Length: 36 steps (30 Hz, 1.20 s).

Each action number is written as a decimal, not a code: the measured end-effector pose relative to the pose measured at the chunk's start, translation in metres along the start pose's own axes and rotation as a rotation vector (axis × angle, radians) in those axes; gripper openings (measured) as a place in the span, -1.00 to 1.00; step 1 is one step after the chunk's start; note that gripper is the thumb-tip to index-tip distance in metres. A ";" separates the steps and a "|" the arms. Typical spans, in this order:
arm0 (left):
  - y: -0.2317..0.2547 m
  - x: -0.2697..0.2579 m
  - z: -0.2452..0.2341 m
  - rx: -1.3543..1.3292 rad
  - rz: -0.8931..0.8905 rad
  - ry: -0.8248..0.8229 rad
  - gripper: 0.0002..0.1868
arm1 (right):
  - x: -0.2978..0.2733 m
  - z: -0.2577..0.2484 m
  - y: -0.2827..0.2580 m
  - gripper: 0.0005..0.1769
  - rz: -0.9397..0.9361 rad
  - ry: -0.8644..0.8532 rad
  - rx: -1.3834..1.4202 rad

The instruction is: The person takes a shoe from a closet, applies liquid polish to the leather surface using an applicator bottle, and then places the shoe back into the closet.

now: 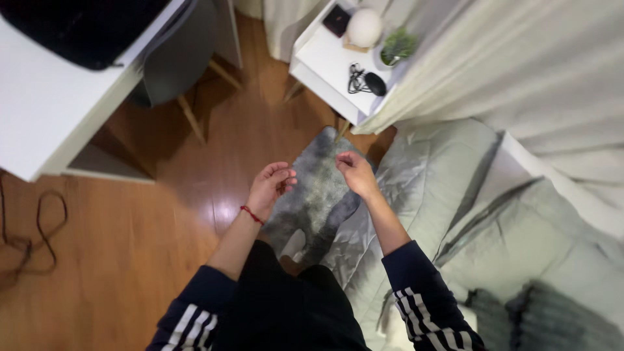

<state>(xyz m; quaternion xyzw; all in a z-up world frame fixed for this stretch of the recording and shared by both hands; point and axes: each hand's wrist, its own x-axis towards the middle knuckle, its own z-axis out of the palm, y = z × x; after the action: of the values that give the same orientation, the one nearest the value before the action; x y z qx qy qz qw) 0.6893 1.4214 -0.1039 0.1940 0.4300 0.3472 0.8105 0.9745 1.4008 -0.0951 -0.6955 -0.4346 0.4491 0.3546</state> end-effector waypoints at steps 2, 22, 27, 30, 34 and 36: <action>0.001 0.007 -0.010 -0.035 0.017 0.031 -0.76 | 0.034 0.010 0.014 -0.71 -0.021 -0.066 -0.168; -0.157 0.355 -0.151 0.016 -0.158 0.385 -0.75 | 0.412 0.087 0.382 -0.32 -0.115 -0.296 -0.933; -0.218 0.472 -0.210 -0.054 -0.116 0.406 -0.75 | 0.551 0.129 0.469 -0.23 -0.173 -0.090 -0.974; -0.241 0.517 -0.247 -0.068 -0.140 0.393 -0.72 | 0.598 0.162 0.457 -0.30 -0.114 -0.037 -1.041; -0.262 0.554 -0.293 -0.097 -0.160 0.410 -0.70 | 0.630 0.216 0.410 -0.39 -0.074 -0.021 -1.132; -0.269 0.564 -0.312 -0.064 -0.141 0.387 -0.69 | 0.636 0.236 0.386 -0.44 -0.059 -0.018 -1.161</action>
<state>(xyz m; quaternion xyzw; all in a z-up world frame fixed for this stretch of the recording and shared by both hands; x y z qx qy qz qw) 0.7560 1.6542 -0.7593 0.0674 0.5789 0.3339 0.7409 1.0043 1.8691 -0.7192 -0.7597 -0.6320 0.1329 -0.0762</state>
